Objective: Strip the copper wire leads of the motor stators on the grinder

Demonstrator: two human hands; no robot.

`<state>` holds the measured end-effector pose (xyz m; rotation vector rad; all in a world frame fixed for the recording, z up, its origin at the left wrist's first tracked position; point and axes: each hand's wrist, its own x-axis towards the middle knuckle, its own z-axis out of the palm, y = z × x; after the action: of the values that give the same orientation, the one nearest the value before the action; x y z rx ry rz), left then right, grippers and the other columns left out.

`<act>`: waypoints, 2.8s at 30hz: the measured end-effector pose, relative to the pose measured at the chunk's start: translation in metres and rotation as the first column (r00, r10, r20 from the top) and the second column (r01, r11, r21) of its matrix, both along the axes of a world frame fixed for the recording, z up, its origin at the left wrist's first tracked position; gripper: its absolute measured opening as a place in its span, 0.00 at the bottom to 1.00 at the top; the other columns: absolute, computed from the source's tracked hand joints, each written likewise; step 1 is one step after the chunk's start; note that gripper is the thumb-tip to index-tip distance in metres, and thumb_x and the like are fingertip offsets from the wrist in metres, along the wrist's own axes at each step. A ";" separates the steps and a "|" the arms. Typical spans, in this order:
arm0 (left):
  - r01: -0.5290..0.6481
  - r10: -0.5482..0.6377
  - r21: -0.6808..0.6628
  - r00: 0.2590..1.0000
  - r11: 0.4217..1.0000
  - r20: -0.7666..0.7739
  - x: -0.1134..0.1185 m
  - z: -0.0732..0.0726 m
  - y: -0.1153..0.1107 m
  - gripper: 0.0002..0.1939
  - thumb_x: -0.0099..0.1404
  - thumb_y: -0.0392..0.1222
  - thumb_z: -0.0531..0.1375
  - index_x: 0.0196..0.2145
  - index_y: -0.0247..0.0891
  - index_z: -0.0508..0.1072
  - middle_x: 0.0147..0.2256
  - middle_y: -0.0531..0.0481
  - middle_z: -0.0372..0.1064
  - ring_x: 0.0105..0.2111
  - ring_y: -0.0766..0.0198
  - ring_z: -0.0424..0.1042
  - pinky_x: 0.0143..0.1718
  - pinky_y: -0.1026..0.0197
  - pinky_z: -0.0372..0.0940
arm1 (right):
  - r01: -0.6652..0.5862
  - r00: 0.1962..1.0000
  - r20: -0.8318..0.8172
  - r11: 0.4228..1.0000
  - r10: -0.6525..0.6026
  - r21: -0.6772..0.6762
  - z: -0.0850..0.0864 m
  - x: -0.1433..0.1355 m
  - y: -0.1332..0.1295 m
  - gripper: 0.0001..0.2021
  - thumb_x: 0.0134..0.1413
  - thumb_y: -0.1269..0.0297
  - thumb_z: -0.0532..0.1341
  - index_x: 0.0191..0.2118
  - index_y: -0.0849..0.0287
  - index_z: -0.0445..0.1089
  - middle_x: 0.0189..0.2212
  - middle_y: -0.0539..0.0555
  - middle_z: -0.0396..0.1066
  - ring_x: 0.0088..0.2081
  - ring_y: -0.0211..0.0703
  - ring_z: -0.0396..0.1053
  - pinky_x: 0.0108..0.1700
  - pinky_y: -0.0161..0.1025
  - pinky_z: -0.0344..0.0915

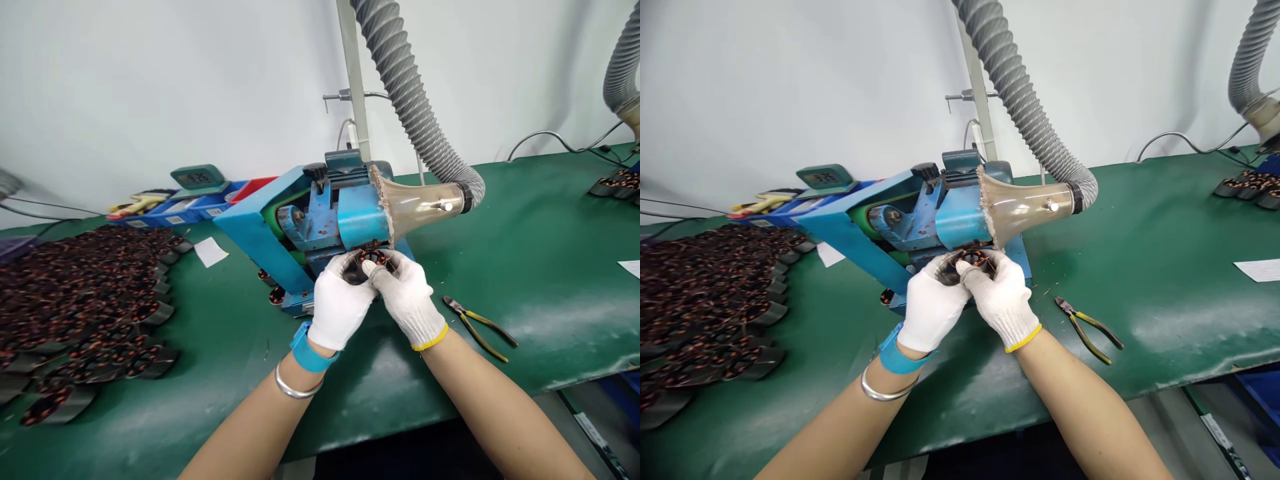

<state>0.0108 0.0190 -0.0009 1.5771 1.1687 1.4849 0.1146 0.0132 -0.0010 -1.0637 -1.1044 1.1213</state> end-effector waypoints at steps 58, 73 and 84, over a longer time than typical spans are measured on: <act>-0.042 0.087 0.347 0.990 0.937 -0.114 -0.023 -0.039 -0.014 0.26 0.51 0.32 0.66 0.42 0.42 0.56 0.41 0.48 0.66 0.42 0.62 0.72 0.45 0.55 0.69 | -0.160 0.960 0.229 0.987 0.163 -0.032 0.002 0.048 -0.010 0.15 0.57 0.53 0.57 0.25 0.57 0.64 0.22 0.47 0.65 0.25 0.35 0.62 0.31 0.34 0.60; -0.153 0.148 -0.019 0.976 0.988 -0.161 -0.020 -0.025 -0.021 0.22 0.50 0.42 0.67 0.41 0.37 0.63 0.37 0.48 0.69 0.37 0.60 0.72 0.42 0.55 0.70 | 0.063 0.935 0.354 0.994 -0.029 -0.085 0.013 0.058 -0.008 0.18 0.54 0.46 0.57 0.27 0.57 0.64 0.22 0.47 0.67 0.26 0.36 0.65 0.32 0.34 0.62; 0.046 -0.012 -0.164 0.979 0.985 0.202 -0.016 -0.021 -0.010 0.31 0.46 0.43 0.70 0.47 0.35 0.66 0.45 0.42 0.73 0.45 0.54 0.73 0.50 0.49 0.68 | -0.104 0.949 0.297 0.994 0.106 -0.025 0.000 0.006 -0.024 0.27 0.38 0.57 0.68 0.47 0.58 0.69 0.45 0.57 0.71 0.45 0.49 0.70 0.50 0.47 0.68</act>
<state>-0.0051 0.0091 -0.0215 1.2943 1.1177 1.4488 0.1202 -0.0103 -0.0013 -1.2205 -1.4096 1.0713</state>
